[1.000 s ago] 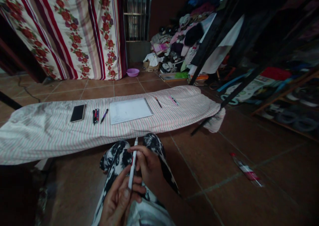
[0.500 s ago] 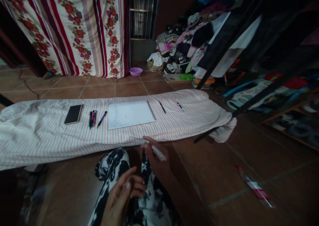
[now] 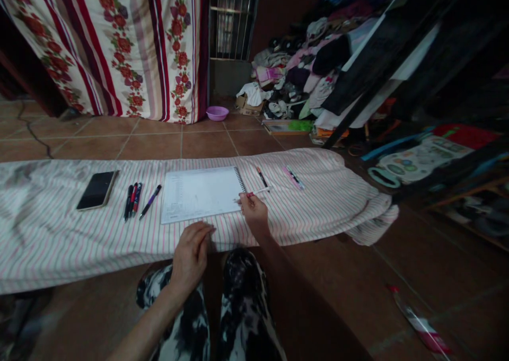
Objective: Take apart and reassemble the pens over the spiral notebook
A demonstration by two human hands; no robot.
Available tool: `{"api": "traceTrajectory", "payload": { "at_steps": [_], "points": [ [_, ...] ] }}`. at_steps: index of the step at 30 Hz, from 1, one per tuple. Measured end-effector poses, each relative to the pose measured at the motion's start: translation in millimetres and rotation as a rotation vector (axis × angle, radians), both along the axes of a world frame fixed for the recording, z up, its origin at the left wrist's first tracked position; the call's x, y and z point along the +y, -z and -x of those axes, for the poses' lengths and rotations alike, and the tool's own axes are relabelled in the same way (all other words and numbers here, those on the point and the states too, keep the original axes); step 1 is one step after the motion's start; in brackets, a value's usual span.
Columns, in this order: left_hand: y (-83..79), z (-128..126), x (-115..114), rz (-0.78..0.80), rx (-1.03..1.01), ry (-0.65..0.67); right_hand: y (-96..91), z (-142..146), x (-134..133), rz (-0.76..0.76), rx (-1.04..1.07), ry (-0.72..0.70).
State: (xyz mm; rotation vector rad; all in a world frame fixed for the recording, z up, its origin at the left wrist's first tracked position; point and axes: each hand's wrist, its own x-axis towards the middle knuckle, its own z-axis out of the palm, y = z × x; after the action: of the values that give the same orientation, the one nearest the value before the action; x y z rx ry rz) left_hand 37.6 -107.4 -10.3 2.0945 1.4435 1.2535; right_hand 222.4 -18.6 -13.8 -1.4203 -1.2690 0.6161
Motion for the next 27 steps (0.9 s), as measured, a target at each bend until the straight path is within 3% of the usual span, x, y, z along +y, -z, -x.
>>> {"api": "traceTrajectory", "payload": {
  "at_steps": [4, 8, 15, 27],
  "points": [
    [7.5, -8, 39, -0.175, 0.281, 0.001, 17.7, 2, 12, -0.006, -0.11, 0.043],
    [17.3, -17, 60, -0.251, 0.425, 0.023, 28.6, 3, 15, 0.001, -0.205, 0.072],
    [30.0, -16, 62, -0.211, 0.487, 0.051, 37.8, 5, 12, 0.013, -0.411, 0.086],
    [33.1, -17, 65, -0.185, 0.435, 0.061, 38.6, 6, 10, 0.008, -0.595, 0.102]
  ]
}}
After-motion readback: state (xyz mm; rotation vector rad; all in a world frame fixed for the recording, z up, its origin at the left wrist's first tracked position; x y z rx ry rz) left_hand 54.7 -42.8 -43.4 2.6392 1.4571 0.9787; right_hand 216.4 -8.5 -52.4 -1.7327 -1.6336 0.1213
